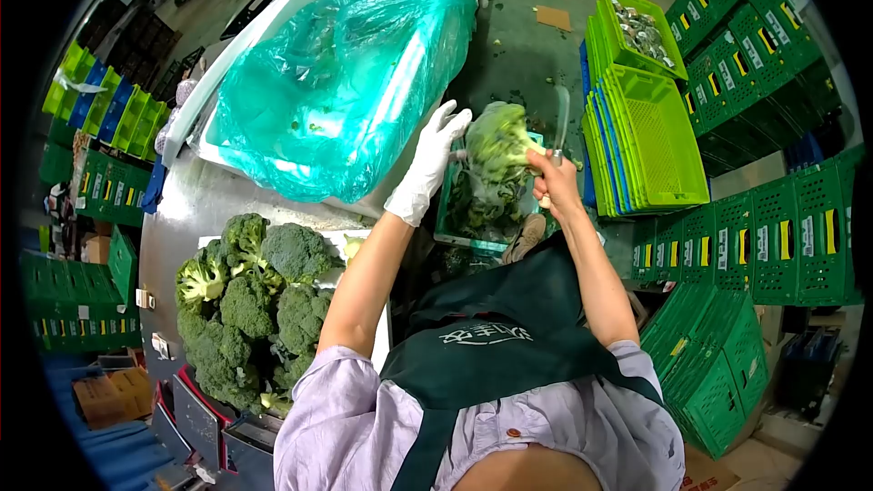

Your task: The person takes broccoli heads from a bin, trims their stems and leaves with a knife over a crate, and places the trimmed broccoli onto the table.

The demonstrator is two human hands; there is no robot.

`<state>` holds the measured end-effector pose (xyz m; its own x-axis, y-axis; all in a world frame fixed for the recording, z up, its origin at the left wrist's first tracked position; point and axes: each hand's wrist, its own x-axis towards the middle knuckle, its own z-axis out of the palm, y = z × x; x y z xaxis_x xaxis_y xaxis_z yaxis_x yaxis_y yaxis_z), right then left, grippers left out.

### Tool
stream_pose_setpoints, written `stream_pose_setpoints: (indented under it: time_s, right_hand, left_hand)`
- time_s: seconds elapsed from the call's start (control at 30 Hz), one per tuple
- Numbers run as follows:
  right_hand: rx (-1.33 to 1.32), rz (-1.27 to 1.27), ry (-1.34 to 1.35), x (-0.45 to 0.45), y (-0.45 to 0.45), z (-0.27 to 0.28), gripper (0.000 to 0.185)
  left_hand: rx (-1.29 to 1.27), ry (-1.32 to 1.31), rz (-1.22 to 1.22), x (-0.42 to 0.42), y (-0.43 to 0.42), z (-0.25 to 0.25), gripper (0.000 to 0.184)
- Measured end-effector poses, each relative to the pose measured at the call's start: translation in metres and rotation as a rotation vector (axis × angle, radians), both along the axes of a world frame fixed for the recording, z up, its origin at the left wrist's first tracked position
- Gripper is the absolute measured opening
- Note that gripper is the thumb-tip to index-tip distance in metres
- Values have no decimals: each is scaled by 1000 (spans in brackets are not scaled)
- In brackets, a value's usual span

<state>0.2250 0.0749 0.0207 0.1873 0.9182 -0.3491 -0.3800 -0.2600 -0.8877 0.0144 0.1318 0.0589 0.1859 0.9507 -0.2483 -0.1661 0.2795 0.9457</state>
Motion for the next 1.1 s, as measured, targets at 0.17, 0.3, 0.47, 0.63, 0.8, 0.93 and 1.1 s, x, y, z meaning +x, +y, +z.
stream_pose_setpoints:
  time_s: [0.17, 0.3, 0.47, 0.63, 0.8, 0.93, 1.1]
  right_hand:
    - [-133, 37, 645, 29, -1, -55, 37]
    - [-261, 158, 1182, 22, -27, -53, 55]
    - [-308, 151, 1336, -2, -45, -35, 63]
    - [-358, 241, 1441, -9, -53, -39, 65]
    - [-326, 287, 1451, -19, -62, -38, 65]
    - [-381, 271, 1614, -37, -70, -31, 63]
    - [-398, 234, 1624, -44, -76, -37, 66]
  left_hand:
    - [-24, 24, 15, -8, -20, -32, 58]
    - [-197, -133, -63, -14, -41, -60, 63]
    - [-199, -290, -83, -10, -55, -59, 65]
    - [-88, -327, -116, -11, -63, -48, 65]
    - [-32, -403, -143, -5, -72, -33, 77]
    - [-174, -617, -122, 9, -77, -46, 76]
    - [-61, -707, 21, 25, -73, -54, 68]
